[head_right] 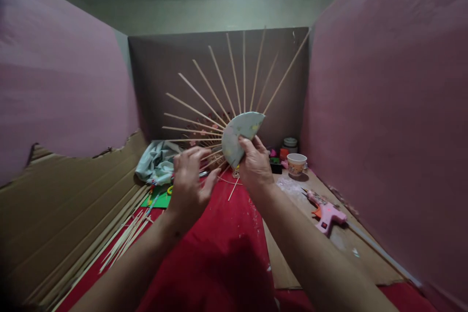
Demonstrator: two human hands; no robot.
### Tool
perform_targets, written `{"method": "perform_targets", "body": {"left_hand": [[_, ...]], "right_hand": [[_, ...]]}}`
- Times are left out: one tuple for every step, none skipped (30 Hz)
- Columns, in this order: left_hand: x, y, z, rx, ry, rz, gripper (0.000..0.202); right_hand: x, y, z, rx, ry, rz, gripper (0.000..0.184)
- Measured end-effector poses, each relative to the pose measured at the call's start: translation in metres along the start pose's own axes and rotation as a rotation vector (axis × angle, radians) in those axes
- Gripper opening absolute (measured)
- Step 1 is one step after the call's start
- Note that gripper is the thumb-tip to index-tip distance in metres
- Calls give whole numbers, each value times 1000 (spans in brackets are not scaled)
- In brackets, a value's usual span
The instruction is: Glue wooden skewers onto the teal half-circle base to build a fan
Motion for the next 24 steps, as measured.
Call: {"method": "perform_targets", "body": {"left_hand": [[3,7,0,-5,104,-57,19],[5,14,4,-49,253,-147,13],[5,22,12,-161,439,-290,16],[4,30,22,-219,646,-485,23],[2,36,30,-184,839,-680,31],[-2,39,36,-35,1004,-826,41],[-6,37,40,118,1146,-906,50],[-11,34,44,251,1251,-954,54],[-15,30,46,368,1321,-994,51],[-19,25,47,445,1367,-1036,46],[-23,20,47,498,1384,-1074,39],[-26,17,46,542,1381,-1117,32],[-29,14,45,571,1369,-1148,24],[-32,13,44,592,1353,-1164,19],[-34,13,43,605,1334,-1168,15],[-37,13,42,608,1316,-1159,14],[-40,15,42,608,1292,-1144,14],[-42,17,41,606,1267,-1126,15],[-45,19,42,602,1242,-1108,17],[-47,22,42,599,1220,-1090,18],[-48,24,43,593,1207,-1073,19],[-49,26,44,578,1206,-1059,21],[-49,28,45,552,1216,-1056,24],[-48,30,47,522,1234,-1064,26]], "right_hand": [[3,-4,-2,22,-77,28,17],[7,-7,-4,33,-130,68,19],[11,-8,-4,37,-158,110,21],[15,-8,-5,36,-168,144,23],[20,-6,-5,32,-165,166,24],[24,-3,-5,29,-155,180,25],[28,1,-5,29,-136,195,26],[32,4,-5,32,-113,214,27],[35,7,-6,37,-87,236,27],[36,9,-8,43,-61,259,26],[36,10,-10,50,-41,279,24],[35,10,-13,56,-22,298,22],[33,9,-16,59,2,317,20],[30,8,-19,57,32,332,18],[27,7,-22,51,73,346,19],[24,6,-26,41,121,354,20],[22,5,-29,30,170,361,21],[21,5,-33,17,217,367,22],[21,5,-36,7,253,372,24],[22,5,-39,0,280,377,25],[24,6,-42,-7,300,386,26],[26,6,-45,-15,311,396,27],[29,7,-48,-22,316,408,28],[31,7,-50,-28,317,416,29]]}}
Point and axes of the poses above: each hand's wrist, its own y-axis away from the middle knuckle, its own z-axis out of the palm, x = y × z, the point moved 3 cm from there along -y, towards the middle knuckle, and after that the axes turned 15 degrees about z, right-handed, at the moved point
